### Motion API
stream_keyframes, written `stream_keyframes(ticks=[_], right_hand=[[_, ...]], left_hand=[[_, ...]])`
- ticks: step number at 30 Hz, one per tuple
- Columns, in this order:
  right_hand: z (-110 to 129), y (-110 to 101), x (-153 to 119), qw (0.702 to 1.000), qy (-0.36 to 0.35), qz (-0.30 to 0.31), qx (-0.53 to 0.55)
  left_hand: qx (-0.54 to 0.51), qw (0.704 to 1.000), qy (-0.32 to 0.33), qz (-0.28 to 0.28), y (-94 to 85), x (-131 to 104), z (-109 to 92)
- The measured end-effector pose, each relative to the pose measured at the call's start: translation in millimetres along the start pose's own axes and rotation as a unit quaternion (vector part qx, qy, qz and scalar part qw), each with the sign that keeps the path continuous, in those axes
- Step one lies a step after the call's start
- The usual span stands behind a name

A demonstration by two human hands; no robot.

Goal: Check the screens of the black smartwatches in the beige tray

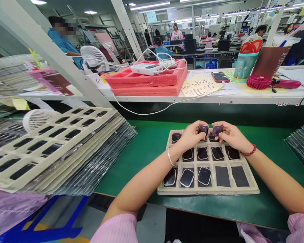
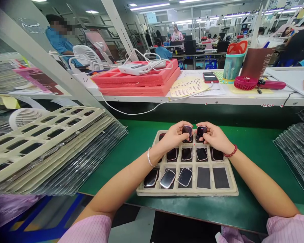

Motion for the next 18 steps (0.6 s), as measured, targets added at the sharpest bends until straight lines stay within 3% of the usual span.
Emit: stream_keyframes(ticks=[8,12,18], right_hand=[[-2,0,0,1.000,-0.002,-0.011,0.007],[-7,-5,2,0.997,0.007,-0.025,0.067],[-18,-12,5,0.981,0.058,0.005,0.184]], left_hand=[[-0.008,1.000,-0.002,-0.012,-3.5,1,2],[-0.050,0.998,-0.028,-0.001,-6.1,2,6],[-0.054,0.997,-0.051,0.028,-3.7,0,8]])
Point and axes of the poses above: each hand's wrist, its own x-axis towards the middle knuckle, its own y-axis out of the palm, z = x × y, the point moved 6 cm from there along x, towards the middle knuckle, and after that the axes turned 4 degrees about z, right-handed, at the moved point
